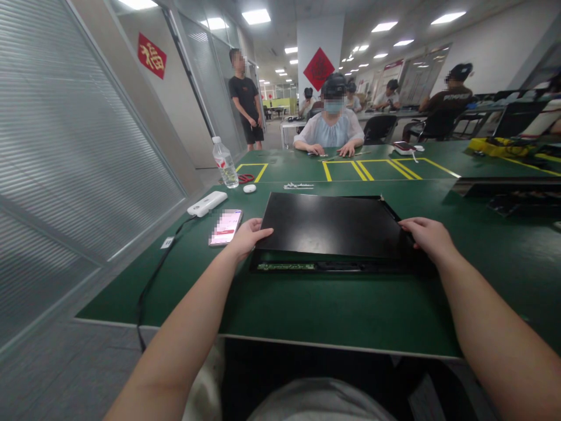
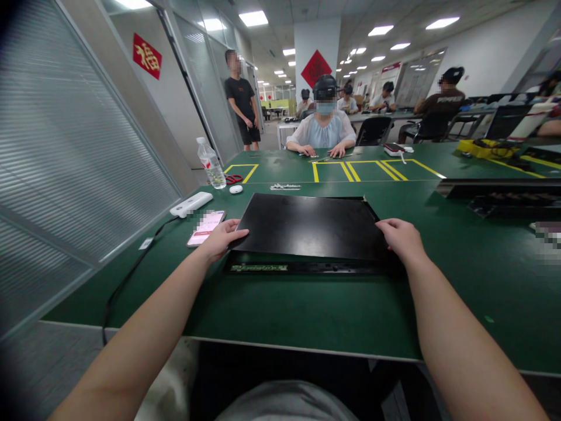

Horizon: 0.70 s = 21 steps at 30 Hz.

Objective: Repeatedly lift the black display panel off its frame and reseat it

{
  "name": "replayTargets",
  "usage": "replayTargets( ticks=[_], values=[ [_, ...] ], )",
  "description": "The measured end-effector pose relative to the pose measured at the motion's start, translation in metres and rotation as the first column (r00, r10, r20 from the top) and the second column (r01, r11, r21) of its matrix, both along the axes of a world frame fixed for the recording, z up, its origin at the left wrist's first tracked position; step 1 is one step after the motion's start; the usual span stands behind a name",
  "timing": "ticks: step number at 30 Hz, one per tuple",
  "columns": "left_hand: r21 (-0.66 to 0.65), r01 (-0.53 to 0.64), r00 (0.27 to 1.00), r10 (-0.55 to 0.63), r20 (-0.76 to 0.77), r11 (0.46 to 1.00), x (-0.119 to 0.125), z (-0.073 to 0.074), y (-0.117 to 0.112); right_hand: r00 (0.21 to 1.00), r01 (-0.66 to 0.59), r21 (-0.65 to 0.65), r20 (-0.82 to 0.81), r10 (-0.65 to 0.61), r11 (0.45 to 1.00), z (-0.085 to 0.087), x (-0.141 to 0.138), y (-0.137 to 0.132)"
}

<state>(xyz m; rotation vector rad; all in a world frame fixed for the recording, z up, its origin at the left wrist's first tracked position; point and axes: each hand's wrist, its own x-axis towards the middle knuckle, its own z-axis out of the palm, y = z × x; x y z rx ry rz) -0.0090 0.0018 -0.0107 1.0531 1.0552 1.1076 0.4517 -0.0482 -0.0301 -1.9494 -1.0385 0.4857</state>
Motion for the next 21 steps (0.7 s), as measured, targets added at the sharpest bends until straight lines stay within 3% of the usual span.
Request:
replayTargets(
  ticks=[6,21],
  values=[
    [0.002,-0.004,1.000,0.004,-0.008,1.000,0.0004,-0.0001,-0.0003,0.989,0.004,-0.096,0.145,0.010,0.995,0.0044,-0.0044,-0.0024],
    [-0.008,0.001,1.000,-0.002,-0.018,1.000,-0.0001,-0.0011,0.0007,0.972,-0.008,-0.103,0.232,0.031,0.995,0.0083,-0.0067,-0.0022]
  ],
)
